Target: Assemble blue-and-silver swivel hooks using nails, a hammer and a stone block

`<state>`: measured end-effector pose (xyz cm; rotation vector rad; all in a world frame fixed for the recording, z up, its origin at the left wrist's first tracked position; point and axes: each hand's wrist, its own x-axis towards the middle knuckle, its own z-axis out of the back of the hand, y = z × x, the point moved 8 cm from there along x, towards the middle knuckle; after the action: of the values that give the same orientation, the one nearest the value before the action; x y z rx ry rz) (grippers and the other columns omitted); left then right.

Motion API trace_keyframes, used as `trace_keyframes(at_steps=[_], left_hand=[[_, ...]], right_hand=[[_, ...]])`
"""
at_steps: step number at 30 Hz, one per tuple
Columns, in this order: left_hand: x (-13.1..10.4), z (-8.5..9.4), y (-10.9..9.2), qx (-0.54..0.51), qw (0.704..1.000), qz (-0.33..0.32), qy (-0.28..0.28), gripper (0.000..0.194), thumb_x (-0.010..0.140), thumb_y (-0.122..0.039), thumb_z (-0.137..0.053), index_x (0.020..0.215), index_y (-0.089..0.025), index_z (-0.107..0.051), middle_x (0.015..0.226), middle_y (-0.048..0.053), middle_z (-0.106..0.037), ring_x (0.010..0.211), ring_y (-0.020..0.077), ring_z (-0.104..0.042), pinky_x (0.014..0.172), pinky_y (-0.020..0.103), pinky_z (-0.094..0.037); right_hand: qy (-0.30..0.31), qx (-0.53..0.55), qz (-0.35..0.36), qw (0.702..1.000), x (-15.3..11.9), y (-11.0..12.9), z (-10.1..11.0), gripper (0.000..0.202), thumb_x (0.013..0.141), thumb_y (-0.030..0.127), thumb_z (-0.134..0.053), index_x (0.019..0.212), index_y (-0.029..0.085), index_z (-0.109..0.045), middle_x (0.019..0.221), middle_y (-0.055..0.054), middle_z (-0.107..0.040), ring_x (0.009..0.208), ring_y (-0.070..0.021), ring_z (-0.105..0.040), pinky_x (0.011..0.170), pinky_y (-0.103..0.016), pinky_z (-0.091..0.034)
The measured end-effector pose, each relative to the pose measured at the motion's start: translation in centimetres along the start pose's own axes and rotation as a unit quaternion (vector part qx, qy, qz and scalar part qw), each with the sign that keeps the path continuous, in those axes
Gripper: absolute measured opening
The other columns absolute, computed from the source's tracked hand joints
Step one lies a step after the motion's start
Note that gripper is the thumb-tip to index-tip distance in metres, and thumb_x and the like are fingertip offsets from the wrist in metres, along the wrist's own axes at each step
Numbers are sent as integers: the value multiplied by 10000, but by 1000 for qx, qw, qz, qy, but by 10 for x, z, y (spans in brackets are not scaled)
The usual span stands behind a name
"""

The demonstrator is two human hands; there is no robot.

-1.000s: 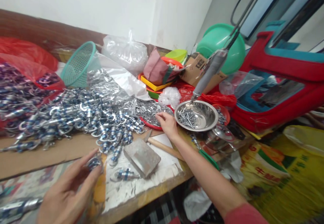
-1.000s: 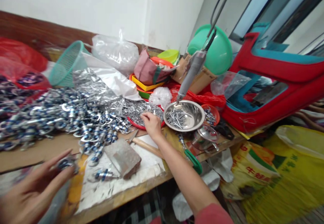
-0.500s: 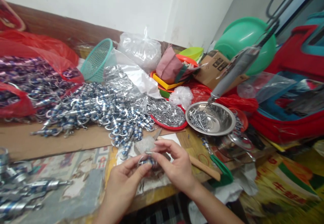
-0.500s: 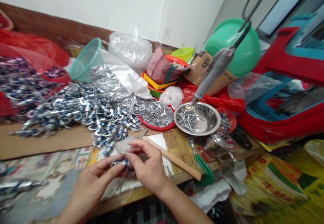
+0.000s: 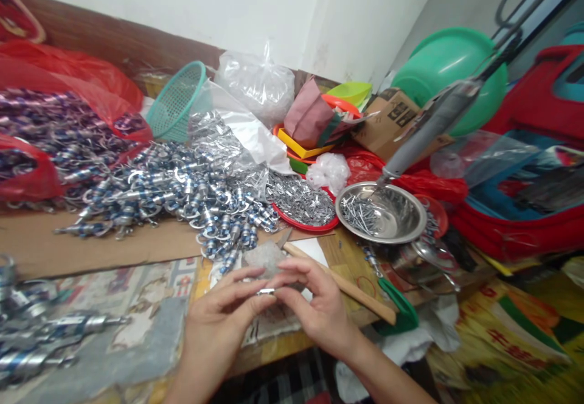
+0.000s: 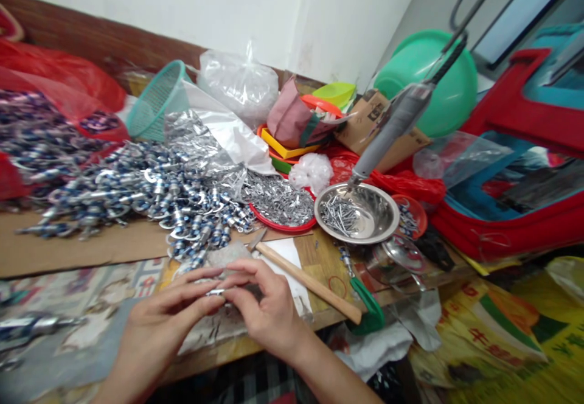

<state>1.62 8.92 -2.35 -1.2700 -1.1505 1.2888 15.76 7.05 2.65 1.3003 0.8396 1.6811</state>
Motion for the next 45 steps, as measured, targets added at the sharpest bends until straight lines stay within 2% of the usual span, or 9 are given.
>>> trace_keyframes(at_steps=[6, 13, 21, 29, 33, 36, 38, 41, 45], left_hand=[[-3, -2, 15, -140, 982, 115, 55, 164, 601, -333, -737, 702, -207, -764, 1070, 98, -694, 990, 300, -604, 684, 328, -545], [2, 10, -16, 35, 995, -10, 93, 38, 606, -267, -724, 616, -249, -756, 893, 56, -728, 897, 245, -638, 850, 336, -472], [-7, 6, -36, 86, 984, -83, 132, 100, 685, -234, -659, 625, -253, -736, 871, 31, -719, 859, 206, -649, 791, 268, -479], [-14, 7, 7, -27, 999, 42, 16, 319, 626, -350, -727, 914, -215, -702, 828, 25, -747, 782, 197, -678, 709, 256, -549], [-17, 4, 15, -94, 994, 52, 8, 603, 627, -327, -741, 1181, -212, -534, 850, 12, -712, 855, 190, -660, 756, 255, -545], [-14, 1, 12, -108, 992, 61, 14, 653, 649, -326, -728, 1231, -197, -461, 745, -3, -667, 758, 185, -655, 700, 268, -553], [-10, -4, 9, -113, 990, 72, 41, 703, 658, -329, -719, 1269, -194, -400, 706, -10, -646, 686, 188, -648, 627, 281, -555], [-5, -11, 8, -117, 987, 75, 85, 739, 695, -316, -685, 1318, -194, -308, 682, -15, -627, 653, 190, -638, 568, 277, -533], [4, -18, 13, -118, 980, 75, 139, 723, 720, -273, -654, 1330, -189, -274, 668, -25, -603, 585, 150, -603, 535, 257, -503]], right_hand=[[42, -217, 263, 939, -19, 34, -7, 272, 800, 84, -563, 1057, 173, -582, 959, -100, -666, 862, -169, -641, 715, -264, -536], [58, -267, 336, 901, -19, 48, -8, 198, 844, 88, -490, 967, 125, -641, 934, -126, -689, 829, -168, -648, 648, -260, -536], [52, -190, 255, 947, -18, 41, -6, 298, 804, 25, -492, 1009, 170, -651, 946, -100, -689, 854, -145, -653, 702, -241, -546], [-29, -78, 23, 996, -11, 15, -1, 117, 710, 122, -679, 813, 116, -734, 713, -84, -699, 642, -149, -650, 592, -219, -522], [45, -91, -34, 994, -2, 1, -4, 97, 726, 197, -676, 792, 166, -740, 689, -37, -700, 603, -127, -635, 538, -201, -492], [87, -237, -34, 967, 27, -17, 12, 123, 791, 210, -610, 774, 196, -731, 755, -14, -712, 715, -117, -648, 662, -200, -501], [32, -436, -77, 896, 57, -40, 44, 213, 865, 190, -502, 942, 209, -699, 957, -27, -701, 887, -113, -629, 799, -207, -470], [34, -507, -130, 851, 93, -79, 70, 237, 825, 122, -507, 957, 171, -696, 1002, -101, -685, 982, -207, -606, 863, -307, -441], [63, -517, -156, 839, 111, -113, 73, 241, 744, 64, -541, 875, 177, -709, 943, -114, -683, 983, -260, -598, 851, -342, -430]])
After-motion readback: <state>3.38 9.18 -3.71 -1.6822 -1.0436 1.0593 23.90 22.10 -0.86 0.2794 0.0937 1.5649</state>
